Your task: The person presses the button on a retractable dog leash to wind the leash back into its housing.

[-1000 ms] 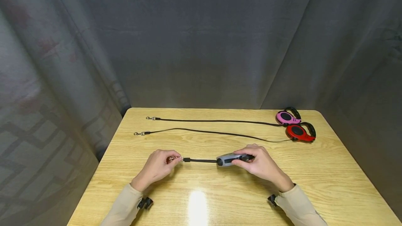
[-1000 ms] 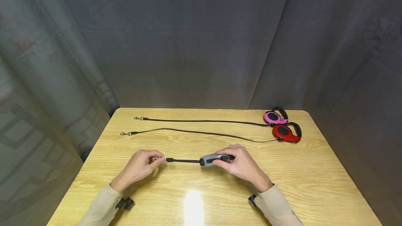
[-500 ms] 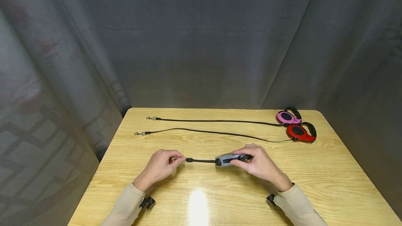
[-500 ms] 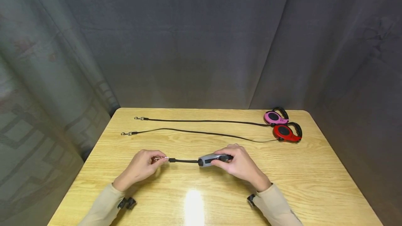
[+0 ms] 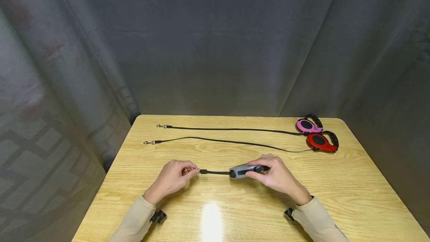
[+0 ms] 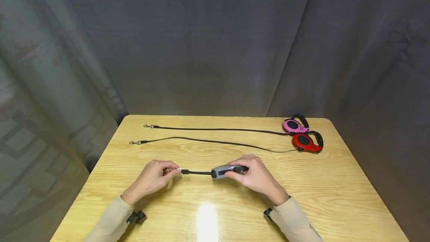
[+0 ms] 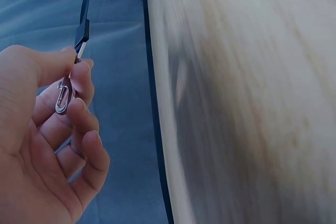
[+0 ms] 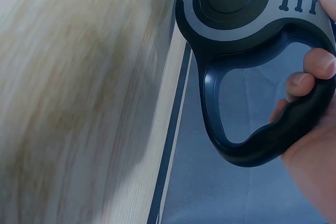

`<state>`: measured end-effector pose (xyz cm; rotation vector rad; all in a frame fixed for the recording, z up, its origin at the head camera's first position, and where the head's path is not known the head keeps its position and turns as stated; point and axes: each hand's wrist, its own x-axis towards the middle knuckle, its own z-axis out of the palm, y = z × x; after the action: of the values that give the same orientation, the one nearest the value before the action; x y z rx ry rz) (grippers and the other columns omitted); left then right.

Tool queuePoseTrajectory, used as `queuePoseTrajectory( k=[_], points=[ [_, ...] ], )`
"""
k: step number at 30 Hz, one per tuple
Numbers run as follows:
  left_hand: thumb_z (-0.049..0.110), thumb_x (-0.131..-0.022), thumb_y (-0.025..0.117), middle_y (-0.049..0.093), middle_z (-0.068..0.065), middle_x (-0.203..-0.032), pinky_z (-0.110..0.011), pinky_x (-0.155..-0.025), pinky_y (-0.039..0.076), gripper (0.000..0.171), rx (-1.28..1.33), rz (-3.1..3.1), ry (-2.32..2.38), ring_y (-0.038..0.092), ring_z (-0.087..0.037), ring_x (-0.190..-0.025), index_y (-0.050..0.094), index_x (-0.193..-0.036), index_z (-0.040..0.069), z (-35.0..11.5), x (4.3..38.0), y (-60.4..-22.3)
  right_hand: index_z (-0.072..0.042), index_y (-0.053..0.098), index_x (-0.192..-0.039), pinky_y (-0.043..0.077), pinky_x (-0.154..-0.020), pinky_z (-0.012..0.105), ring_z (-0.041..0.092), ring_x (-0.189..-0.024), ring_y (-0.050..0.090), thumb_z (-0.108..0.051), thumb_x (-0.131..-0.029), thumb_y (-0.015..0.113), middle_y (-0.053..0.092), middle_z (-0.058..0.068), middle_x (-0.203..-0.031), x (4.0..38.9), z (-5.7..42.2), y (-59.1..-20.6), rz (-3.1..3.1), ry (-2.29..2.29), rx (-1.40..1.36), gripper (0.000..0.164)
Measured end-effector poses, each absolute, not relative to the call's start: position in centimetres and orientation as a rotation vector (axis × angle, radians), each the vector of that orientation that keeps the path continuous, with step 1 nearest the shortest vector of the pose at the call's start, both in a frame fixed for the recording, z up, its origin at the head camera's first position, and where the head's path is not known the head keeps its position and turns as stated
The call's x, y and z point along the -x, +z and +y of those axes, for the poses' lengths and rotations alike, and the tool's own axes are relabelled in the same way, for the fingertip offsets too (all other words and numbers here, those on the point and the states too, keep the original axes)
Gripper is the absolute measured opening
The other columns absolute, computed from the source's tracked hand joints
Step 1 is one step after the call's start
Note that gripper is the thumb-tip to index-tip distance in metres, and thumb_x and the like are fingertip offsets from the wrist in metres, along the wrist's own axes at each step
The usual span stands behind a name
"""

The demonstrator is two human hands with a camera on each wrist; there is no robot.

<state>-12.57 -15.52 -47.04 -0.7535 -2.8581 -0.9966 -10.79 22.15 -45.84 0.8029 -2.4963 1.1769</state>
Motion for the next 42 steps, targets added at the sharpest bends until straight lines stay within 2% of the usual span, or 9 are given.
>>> queuePoseTrajectory(
  k=[17, 28, 42],
  points=[
    [0.035, -0.101, 0.074, 0.065, 0.021, -0.072, -0.02, -0.055, 0.038, 0.013, 0.784, -2.866, -1.003, 0.042, 0.004, -0.052, 0.084, -0.102, 0.025, -15.0, 12.7, -47.2, -0.017, 0.086, -0.105, 0.045, -0.067, 0.022, -0.001, -0.071, 0.057, -0.023, -0.081, 0.095, 0.079, -0.009, -0.09, 11.0, 21.8, -46.3, -2.476, 1.183, -0.824, 0.027],
    [0.034, -0.102, 0.074, 0.074, 0.016, -0.082, -0.02, -0.056, 0.041, 0.013, 0.808, -2.866, -1.033, 0.045, 0.004, -0.053, 0.083, -0.099, 0.026, -14.8, 12.8, -47.3, -0.016, 0.086, -0.104, 0.044, -0.07, 0.023, 0.0, -0.072, 0.057, -0.022, -0.079, 0.096, 0.079, -0.01, -0.09, 11.2, 21.4, -46.3, -2.465, 1.16, -0.828, 0.028],
    [0.034, -0.102, 0.072, 0.074, 0.015, -0.082, -0.021, -0.057, 0.041, 0.014, 0.827, -2.874, -1.047, 0.044, 0.004, -0.052, 0.083, -0.1, 0.025, -14.2, 12.6, -47.1, -0.018, 0.086, -0.104, 0.044, -0.069, 0.022, 0.0, -0.072, 0.057, -0.023, -0.079, 0.096, 0.079, -0.011, -0.089, 11.4, 20.9, -46.5, -2.446, 1.166, -0.84, 0.028]
  ],
)
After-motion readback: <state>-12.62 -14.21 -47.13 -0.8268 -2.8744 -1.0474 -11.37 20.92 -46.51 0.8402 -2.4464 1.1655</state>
